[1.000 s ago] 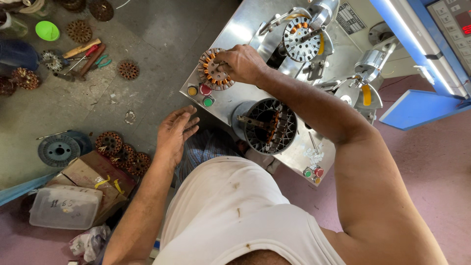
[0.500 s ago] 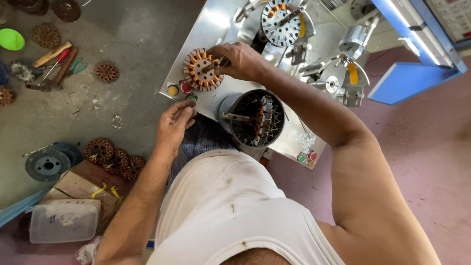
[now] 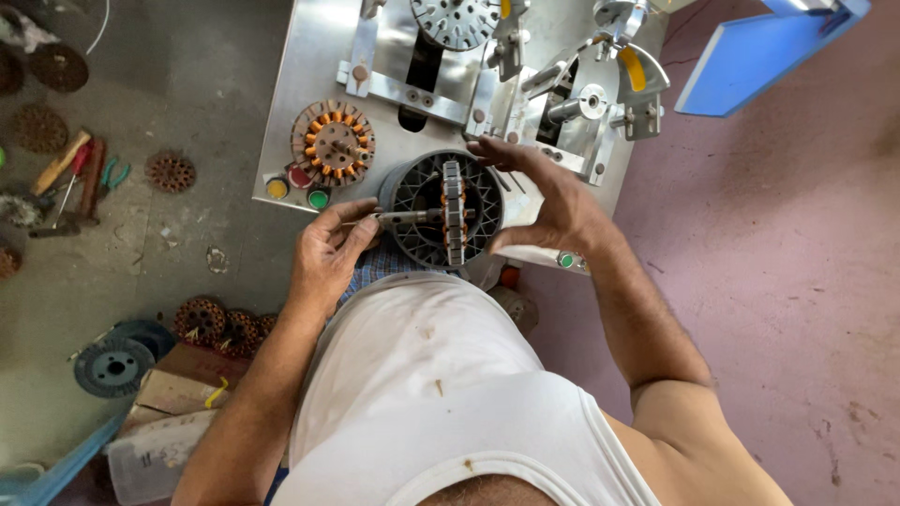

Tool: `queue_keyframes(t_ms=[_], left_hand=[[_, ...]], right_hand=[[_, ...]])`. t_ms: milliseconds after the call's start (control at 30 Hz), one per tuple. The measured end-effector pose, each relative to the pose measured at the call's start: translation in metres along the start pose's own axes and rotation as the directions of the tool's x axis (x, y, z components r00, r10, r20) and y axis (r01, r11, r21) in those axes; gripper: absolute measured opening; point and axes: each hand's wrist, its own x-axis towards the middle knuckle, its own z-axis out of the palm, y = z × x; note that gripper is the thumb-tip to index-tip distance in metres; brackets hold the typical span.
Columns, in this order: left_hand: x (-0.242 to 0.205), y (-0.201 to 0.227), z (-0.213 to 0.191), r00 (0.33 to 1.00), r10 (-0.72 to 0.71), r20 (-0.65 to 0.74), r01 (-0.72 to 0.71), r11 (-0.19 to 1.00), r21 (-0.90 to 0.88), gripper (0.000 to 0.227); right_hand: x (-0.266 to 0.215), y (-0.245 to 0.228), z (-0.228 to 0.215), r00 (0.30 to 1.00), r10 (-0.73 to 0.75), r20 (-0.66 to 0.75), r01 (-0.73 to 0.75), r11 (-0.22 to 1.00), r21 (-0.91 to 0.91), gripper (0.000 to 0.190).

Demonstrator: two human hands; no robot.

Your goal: The person places small white insulating pieces into the slots of a motor stator by hand. They then use a screwdriver to tighten a bolt on a machine fixture and remove a metal component.

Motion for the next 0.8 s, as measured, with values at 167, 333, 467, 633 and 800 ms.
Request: queue_keyframes(t_ms=[167,333,467,633,800], left_hand=[[0.0,0.001,0.009,1.0,0.008,0.001,-0.008,0.993,0.115,0.034],[0.004,0.004,0.009,0.999,0.027,0.025,-0.03,0.989,0.143,0.033],[0.003,0.006,0.012,0.999,0.009,0.049,-0.012,0.998,0.068,0.032],[0.002,0.011,0.026,0.996,-0.069,-0.056,0.07,0.998,0.001,0.031],[-0.004,0.015,0.052,0.973,0.128,-0.191,-0.103,0.985,0.137,0.029]], right_hand=[[-0.012,-0.008,0.033,0.999,0.009,0.043,-0.003,0.991,-0.134,0.148],[-0.022,0.0,0.043,0.999,-0.032,-0.021,0.029,0.993,-0.112,0.141],[-0.062,0.037,0.028,0.955,0.073,-0.287,-0.055,0.996,0.07,0.087],[-0.127,0.111,-0.003,0.552,0.594,-0.585,-0.625,0.759,0.183,0.018],[-0.154,0.193,0.018,0.666,0.524,-0.531,-0.702,0.681,-0.208,0.016]])
